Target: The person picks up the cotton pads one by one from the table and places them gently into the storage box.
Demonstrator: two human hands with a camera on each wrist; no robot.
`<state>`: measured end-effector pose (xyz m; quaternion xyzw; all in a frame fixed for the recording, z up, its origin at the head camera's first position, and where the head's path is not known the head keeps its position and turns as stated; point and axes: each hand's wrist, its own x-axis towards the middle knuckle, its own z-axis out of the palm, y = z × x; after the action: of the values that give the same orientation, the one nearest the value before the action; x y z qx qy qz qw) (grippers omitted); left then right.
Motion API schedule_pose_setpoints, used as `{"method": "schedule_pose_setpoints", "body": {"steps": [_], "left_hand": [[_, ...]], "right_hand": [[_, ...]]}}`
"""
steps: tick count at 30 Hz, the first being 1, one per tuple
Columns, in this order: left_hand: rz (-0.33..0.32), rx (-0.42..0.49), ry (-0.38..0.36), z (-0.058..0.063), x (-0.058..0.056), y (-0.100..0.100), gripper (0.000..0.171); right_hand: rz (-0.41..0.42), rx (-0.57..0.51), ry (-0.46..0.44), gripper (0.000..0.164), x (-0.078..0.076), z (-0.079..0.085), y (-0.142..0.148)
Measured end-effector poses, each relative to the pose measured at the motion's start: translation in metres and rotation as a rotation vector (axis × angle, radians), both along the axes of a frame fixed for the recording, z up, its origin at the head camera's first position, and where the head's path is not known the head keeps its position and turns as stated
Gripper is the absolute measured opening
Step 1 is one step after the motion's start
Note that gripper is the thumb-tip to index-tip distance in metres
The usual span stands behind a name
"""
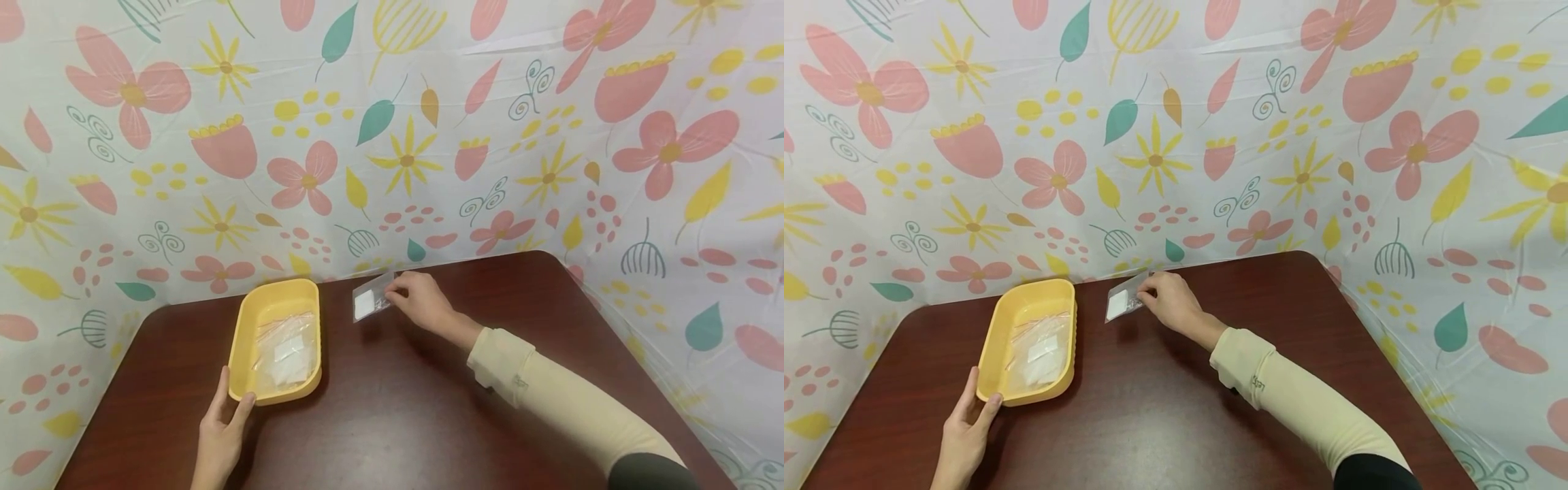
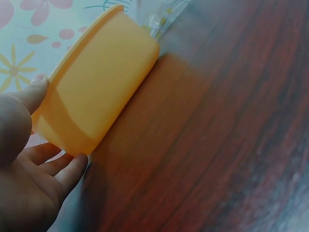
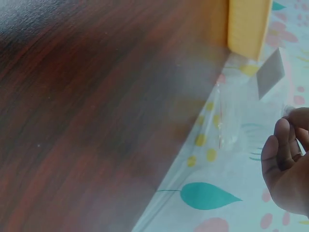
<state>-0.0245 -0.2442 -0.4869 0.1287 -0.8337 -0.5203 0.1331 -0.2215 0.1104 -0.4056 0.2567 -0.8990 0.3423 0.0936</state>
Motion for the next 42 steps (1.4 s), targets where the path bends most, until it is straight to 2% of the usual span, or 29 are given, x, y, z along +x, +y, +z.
{"method": "schedule_pose_setpoints", "body": {"steps": [12, 20, 28, 42], "left_hand": [[0.005, -0.004, -0.002, 0.001, 0.000, 0.000, 0.073], [0.003, 0.054, -0.020, 0.001, 0.001, -0.001, 0.073], [-0.003, 0.053, -0.022, 0.001, 0.000, -0.001, 0.074], [0.001, 0.042, -0.040, 0.002, 0.000, 0.000, 0.074]], "right_hand": [[0.034, -0.115, 0.037, 0.006, 0.018, 0.019, 0.005], [0.055, -0.165, 0.036, 0.006, 0.032, 0.014, 0.008], [0.052, -0.184, 0.049, 0.006, 0.033, 0.009, 0.011], [0.072, -0.204, 0.058, 0.006, 0.036, 0.013, 0.002]]}}
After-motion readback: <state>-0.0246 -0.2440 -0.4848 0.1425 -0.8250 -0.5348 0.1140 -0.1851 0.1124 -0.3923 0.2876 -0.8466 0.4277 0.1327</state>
